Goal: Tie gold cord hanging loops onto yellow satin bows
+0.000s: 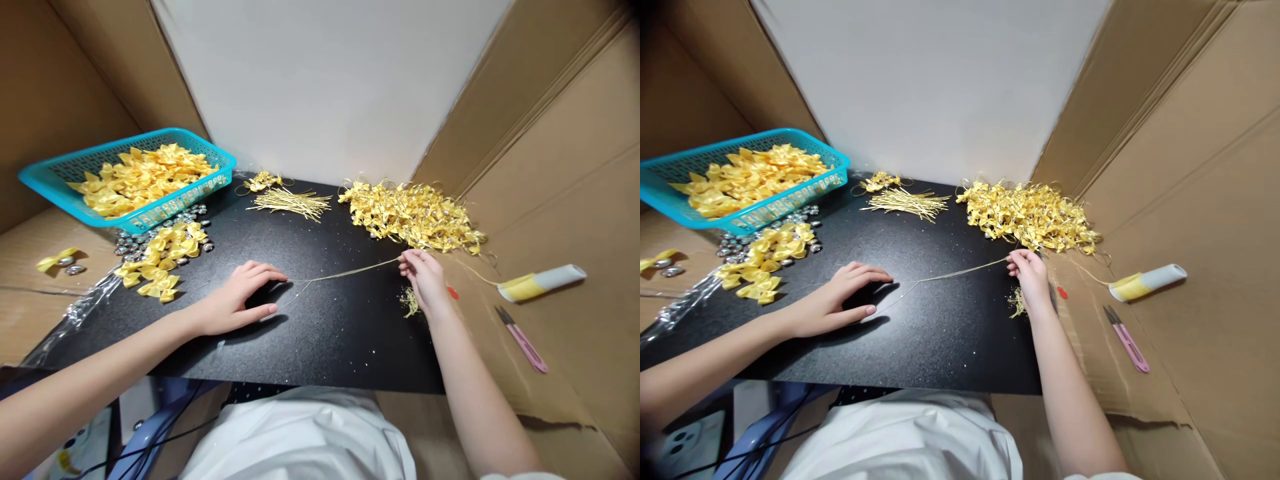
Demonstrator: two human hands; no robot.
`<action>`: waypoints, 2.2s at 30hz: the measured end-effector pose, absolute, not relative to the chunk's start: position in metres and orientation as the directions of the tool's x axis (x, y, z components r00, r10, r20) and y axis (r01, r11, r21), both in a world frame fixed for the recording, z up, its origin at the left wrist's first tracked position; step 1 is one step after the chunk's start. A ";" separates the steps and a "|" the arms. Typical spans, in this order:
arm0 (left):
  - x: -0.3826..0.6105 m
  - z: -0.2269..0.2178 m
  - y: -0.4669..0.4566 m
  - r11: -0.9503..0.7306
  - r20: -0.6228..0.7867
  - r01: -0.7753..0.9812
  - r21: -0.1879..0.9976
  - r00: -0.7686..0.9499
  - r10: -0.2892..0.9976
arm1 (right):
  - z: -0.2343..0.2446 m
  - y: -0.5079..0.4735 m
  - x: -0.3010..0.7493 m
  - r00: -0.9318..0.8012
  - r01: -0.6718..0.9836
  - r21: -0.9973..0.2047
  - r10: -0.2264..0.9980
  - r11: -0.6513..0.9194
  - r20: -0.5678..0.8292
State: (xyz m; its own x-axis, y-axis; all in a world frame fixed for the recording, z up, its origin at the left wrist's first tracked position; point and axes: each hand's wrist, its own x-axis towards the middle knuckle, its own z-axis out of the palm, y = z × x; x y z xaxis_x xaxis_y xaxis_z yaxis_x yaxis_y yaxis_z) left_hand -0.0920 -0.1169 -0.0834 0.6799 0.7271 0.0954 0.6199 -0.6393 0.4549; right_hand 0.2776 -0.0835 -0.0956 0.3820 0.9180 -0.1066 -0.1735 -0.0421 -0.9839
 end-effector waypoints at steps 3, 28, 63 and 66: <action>-0.090 -0.084 -0.114 -0.659 0.097 0.631 0.409 0.689 0.719 | -0.095 -0.083 0.277 0.385 -0.179 -0.983 0.917 -0.042 -0.109; -0.099 -0.091 -0.128 -0.723 0.171 0.669 0.172 0.702 0.691 | -0.105 -0.079 0.287 0.410 -0.274 -0.962 0.907 0.016 -0.101; -0.118 -0.100 -0.160 -0.560 0.189 0.821 0.110 0.536 0.823 | -0.111 -0.079 0.299 0.408 -0.352 -0.933 0.909 0.070 -0.086; -0.128 -0.098 -0.167 -0.525 0.196 0.844 0.110 0.500 0.844 | -0.112 -0.078 0.299 0.414 -0.352 -0.933 0.906 0.068 -0.090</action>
State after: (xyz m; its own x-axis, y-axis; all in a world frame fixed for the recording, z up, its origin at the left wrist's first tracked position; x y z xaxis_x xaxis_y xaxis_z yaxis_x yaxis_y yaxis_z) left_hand -0.1281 -0.1669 -0.0981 0.4997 0.8438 0.1956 0.8438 -0.5252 0.1099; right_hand 0.2991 -0.0784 -0.1118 0.4139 0.9058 -0.0902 -0.3522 0.0680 -0.9335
